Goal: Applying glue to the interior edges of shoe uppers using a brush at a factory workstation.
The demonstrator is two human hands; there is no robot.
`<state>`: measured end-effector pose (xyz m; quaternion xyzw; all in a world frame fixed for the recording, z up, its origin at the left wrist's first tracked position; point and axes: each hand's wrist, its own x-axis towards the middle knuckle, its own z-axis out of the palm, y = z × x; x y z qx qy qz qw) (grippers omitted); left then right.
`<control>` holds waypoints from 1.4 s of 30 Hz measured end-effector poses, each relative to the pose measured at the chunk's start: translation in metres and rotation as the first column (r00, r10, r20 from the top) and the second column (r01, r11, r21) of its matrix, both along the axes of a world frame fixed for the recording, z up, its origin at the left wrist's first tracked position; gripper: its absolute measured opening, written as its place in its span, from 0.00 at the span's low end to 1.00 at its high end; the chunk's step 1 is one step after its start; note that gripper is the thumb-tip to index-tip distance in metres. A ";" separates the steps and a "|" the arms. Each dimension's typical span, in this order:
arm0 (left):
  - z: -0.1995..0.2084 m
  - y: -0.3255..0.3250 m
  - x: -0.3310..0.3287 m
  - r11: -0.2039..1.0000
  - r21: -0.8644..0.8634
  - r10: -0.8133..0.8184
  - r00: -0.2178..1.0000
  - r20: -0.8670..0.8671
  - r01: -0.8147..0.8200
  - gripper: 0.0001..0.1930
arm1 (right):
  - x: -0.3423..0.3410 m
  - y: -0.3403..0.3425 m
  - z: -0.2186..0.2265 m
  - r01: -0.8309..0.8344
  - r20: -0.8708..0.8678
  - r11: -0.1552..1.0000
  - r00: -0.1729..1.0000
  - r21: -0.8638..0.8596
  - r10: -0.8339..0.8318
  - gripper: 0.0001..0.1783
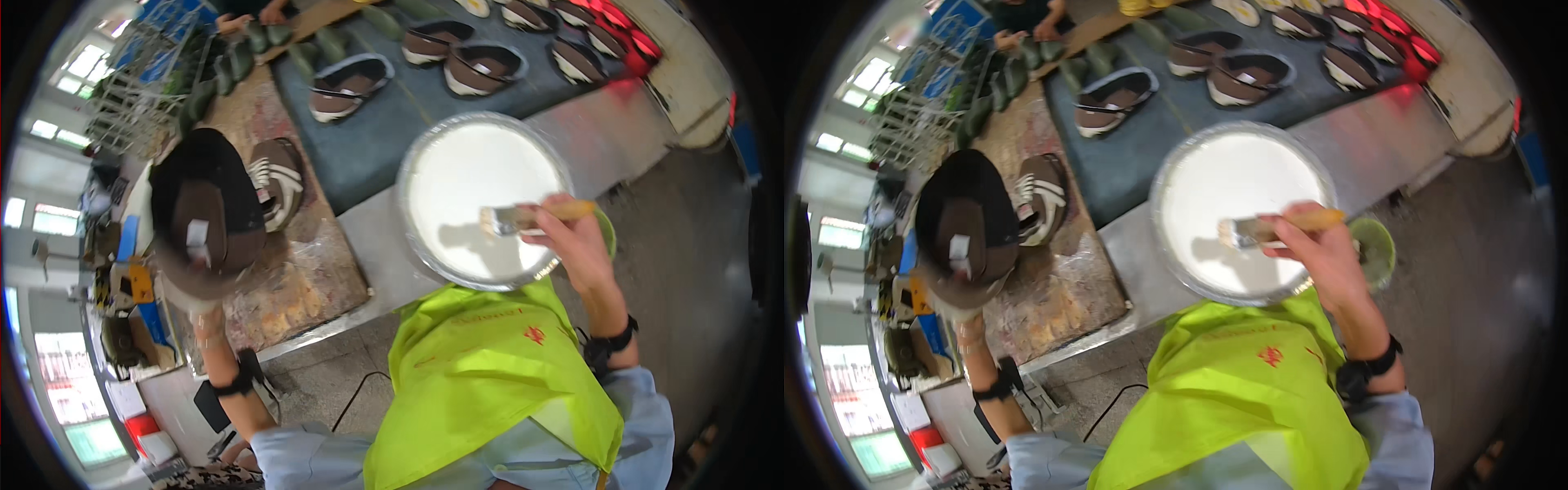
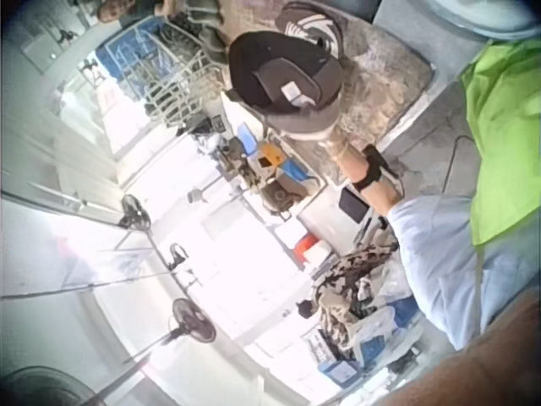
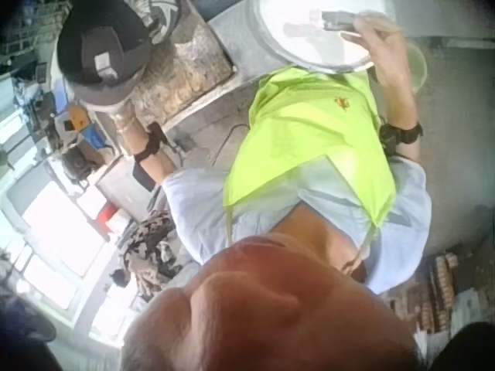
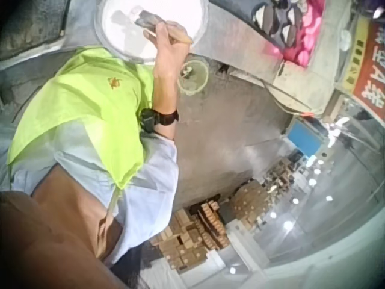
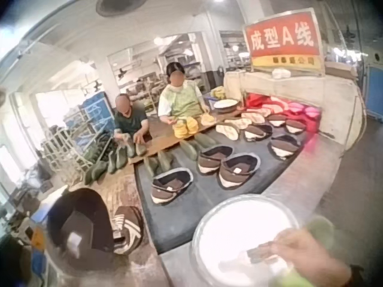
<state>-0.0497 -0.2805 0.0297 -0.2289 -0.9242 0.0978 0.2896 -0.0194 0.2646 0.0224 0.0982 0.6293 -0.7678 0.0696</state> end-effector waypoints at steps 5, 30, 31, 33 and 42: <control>-0.099 0.016 0.087 0.871 0.440 -0.089 0.950 -0.298 0.219 0.33 | -0.047 0.000 -0.055 0.070 -0.209 0.935 0.978 0.347 0.004 0.11; -0.029 0.261 -0.033 0.198 0.335 -0.906 -0.042 0.421 -0.921 0.08 | -0.079 -0.023 -0.005 -0.262 -0.262 0.906 0.897 0.334 0.356 0.05; -0.037 0.255 -0.029 0.206 0.332 -0.906 -0.051 0.421 -0.921 0.08 | -0.081 -0.025 -0.001 -0.227 -0.354 0.891 0.856 0.394 0.375 0.05; -0.057 0.234 -0.020 0.680 0.729 -0.636 0.429 0.642 -0.083 0.11 | -0.083 -0.023 0.003 -0.151 -0.469 0.866 0.789 0.477 0.396 0.04; -0.044 0.197 -0.029 0.741 0.653 -0.522 0.744 0.418 0.154 0.23 | -0.038 0.009 -0.039 -0.065 -0.253 0.814 0.933 0.577 0.254 0.09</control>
